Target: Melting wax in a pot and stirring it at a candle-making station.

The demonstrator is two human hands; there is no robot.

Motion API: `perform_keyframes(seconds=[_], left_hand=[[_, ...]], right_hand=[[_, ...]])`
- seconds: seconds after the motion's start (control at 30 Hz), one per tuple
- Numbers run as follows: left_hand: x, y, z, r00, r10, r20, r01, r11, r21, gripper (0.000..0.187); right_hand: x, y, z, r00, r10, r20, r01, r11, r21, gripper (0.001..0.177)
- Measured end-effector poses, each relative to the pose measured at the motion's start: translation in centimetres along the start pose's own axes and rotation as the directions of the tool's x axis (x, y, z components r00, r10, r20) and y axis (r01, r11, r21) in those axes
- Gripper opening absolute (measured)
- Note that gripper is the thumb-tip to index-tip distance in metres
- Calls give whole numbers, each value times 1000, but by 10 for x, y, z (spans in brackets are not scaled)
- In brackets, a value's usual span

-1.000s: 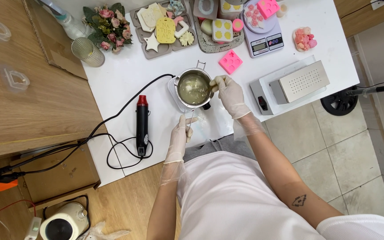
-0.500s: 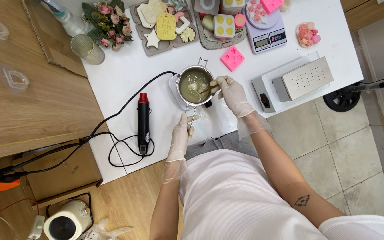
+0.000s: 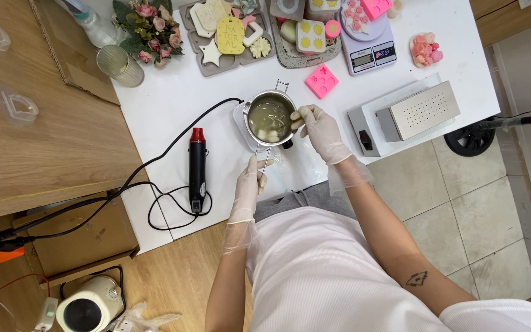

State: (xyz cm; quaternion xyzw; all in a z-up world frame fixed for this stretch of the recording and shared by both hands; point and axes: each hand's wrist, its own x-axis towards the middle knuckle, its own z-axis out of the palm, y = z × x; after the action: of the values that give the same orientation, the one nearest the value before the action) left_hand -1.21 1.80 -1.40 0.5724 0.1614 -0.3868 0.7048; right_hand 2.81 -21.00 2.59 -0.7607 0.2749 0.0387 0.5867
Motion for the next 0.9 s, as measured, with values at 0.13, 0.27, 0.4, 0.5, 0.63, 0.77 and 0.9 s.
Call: perform_keyframes(seconds=[0.13, 0.27, 0.4, 0.5, 0.63, 0.77, 0.9], left_hand=[[3, -3, 0, 1000, -20, -7, 21, 1000, 11, 65], [3, -3, 1, 999, -46, -4, 45, 998, -34, 65], [3, -3, 1, 999, -31, -7, 31, 999, -10, 66], [5, -5, 0, 1000, -8, -8, 8, 1000, 7, 66], [3, -1, 3, 1000, -5, -26, 5, 1000, 0, 64], [0, 3, 6, 996, -43, -83, 43, 999, -3, 62], [5, 2, 4, 995, -45, -88, 44, 999, -10, 61]], right_hand=[[1, -10, -1, 995, -11, 97, -6, 984, 176, 33], [-7, -27, -2, 995, -103, 1, 103, 994, 34, 33], [4, 6, -3, 999, -44, -4, 44, 999, 0, 35], [3, 11, -2, 997, 15, 73, -24, 992, 125, 33], [-6, -18, -1, 994, -70, 85, 50, 976, 213, 33], [-13, -24, -3, 996, -55, -73, 50, 996, -74, 35], [-8, -1, -1, 998, -47, 40, 48, 999, -20, 33]])
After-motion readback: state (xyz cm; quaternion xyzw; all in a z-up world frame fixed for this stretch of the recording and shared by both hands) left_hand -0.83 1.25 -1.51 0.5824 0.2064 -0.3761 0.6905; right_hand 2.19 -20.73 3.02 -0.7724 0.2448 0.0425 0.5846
